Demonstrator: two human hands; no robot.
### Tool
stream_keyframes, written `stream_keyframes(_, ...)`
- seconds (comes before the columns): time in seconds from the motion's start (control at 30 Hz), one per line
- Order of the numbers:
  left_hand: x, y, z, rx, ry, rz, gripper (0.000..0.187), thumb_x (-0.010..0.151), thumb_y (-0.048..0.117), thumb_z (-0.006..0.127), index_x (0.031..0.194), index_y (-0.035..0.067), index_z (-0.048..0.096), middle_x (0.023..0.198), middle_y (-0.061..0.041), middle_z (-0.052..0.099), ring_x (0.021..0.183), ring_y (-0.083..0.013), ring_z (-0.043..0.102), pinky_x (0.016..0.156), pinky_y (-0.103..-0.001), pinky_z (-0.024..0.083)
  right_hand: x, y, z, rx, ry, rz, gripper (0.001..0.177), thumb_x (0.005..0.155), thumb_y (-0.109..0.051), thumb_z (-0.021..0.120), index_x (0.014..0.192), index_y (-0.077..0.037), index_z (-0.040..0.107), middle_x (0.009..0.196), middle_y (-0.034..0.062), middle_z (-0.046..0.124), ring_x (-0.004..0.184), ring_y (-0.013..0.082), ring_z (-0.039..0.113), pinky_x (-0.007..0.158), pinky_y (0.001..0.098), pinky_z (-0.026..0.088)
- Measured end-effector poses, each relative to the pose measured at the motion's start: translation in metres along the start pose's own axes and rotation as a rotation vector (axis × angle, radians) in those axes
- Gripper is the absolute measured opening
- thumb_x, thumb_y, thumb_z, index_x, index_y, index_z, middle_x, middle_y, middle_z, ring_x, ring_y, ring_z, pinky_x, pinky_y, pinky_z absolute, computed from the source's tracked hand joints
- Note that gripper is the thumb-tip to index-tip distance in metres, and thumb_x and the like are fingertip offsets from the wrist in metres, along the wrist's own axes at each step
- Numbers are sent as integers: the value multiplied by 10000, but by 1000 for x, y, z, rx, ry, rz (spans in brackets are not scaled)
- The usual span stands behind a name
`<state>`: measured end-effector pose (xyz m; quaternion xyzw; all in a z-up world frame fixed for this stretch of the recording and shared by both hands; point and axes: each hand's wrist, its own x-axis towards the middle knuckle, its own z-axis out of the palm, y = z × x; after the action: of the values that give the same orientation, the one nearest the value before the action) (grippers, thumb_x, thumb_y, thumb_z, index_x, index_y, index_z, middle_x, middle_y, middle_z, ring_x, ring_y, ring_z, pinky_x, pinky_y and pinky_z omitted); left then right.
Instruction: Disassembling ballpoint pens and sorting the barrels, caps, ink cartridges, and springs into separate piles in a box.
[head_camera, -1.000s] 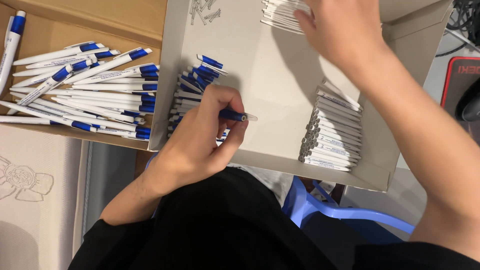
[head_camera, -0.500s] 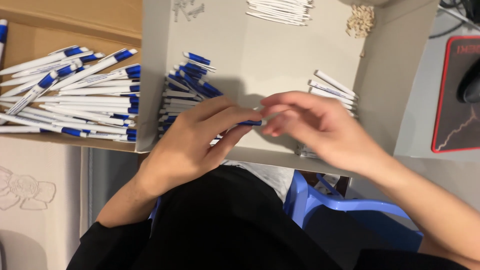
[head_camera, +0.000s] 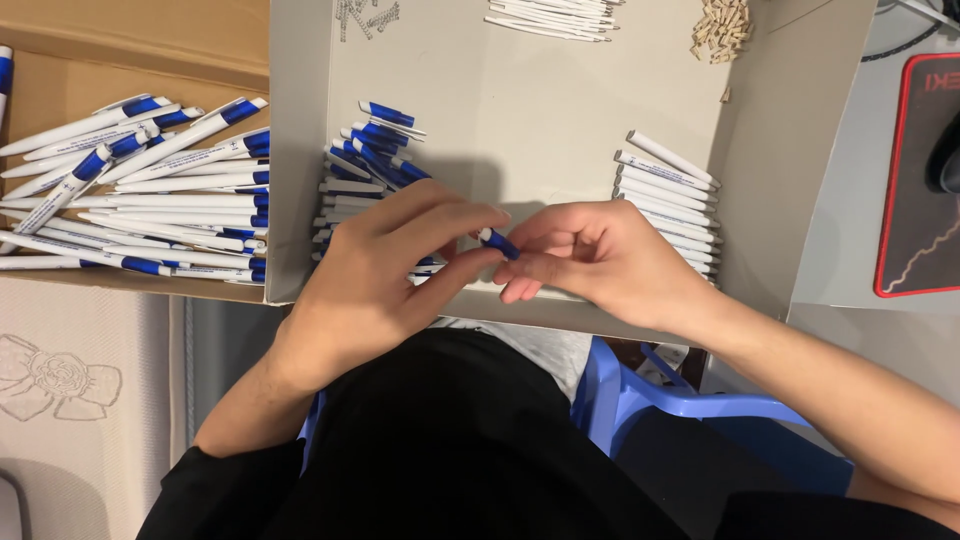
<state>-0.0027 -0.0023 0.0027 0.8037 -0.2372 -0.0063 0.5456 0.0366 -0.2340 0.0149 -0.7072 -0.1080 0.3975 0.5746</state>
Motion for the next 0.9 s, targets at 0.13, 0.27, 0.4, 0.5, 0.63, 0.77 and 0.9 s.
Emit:
stream_keyframes(0.13, -2, -4, 1, 26, 32, 63, 235, 1032, 62, 667, 1259, 7, 679, 1030, -120, 656, 861, -224, 644, 756, -317, 508, 2, 2, 5, -6, -3, 1, 169, 929, -143, 687, 1025, -23, 755, 840, 142, 839, 793, 193, 837, 805, 289, 708)
stream_keyframes(0.27, -4, -6, 2, 24, 41, 61, 237, 1030, 50, 673, 1264, 14, 686, 1012, -108, 661, 858, -217, 642, 753, -309, 507, 1, 1, 7, -71, 3, -22, 146, 916, -172, 712, 995, -57, 754, 814, 110, 845, 786, 163, 843, 787, 264, 681)
stream_keyframes(0.4, -5, -9, 4, 16, 48, 50, 253, 1027, 30, 682, 1280, 37, 688, 1000, -92, 667, 861, -206, 639, 753, -303, 498, 0, 0, 7, -130, 10, -13, 169, 925, -174, 701, 1048, -82, 772, 801, 73, 848, 845, 153, 863, 810, 252, 675)
stream_keyframes(0.5, -4, -7, 3, 5, 46, 46, 241, 1023, 17, 674, 1263, 26, 695, 984, -93, 669, 850, -205, 639, 743, -301, 495, 0, 0, 9, -168, 14, -34, 158, 929, -168, 694, 1038, -93, 779, 805, 76, 851, 826, 145, 862, 803, 240, 678)
stream_keyframes(0.63, 0, -3, 3, 12, 58, 43, 191, 1015, 9, 657, 1197, -11, 713, 955, -108, 659, 821, -208, 637, 731, -300, 495, 0, 1, 8, -197, 12, -40, 168, 947, -174, 664, 1025, -88, 784, 829, 84, 859, 807, 152, 869, 800, 225, 680)
stream_keyframes(0.77, 5, 7, -2, -15, 50, -40, 122, 992, 29, 677, 1108, 3, 703, 951, -100, 651, 770, -172, 683, 736, -269, 578, -1, 0, 6, -143, 12, -87, 195, 973, -113, 628, 1103, -39, 753, 965, 86, 838, 817, 164, 848, 810, 235, 687)
stream_keyframes(0.9, 8, 15, -10, 20, 45, -49, 92, 976, 35, 681, 1063, 3, 686, 921, -92, 674, 768, -159, 702, 740, -256, 597, -5, -10, 4, -203, 57, -127, 175, 969, -93, 627, 1061, -41, 766, 886, 90, 841, 829, 154, 848, 809, 233, 683)
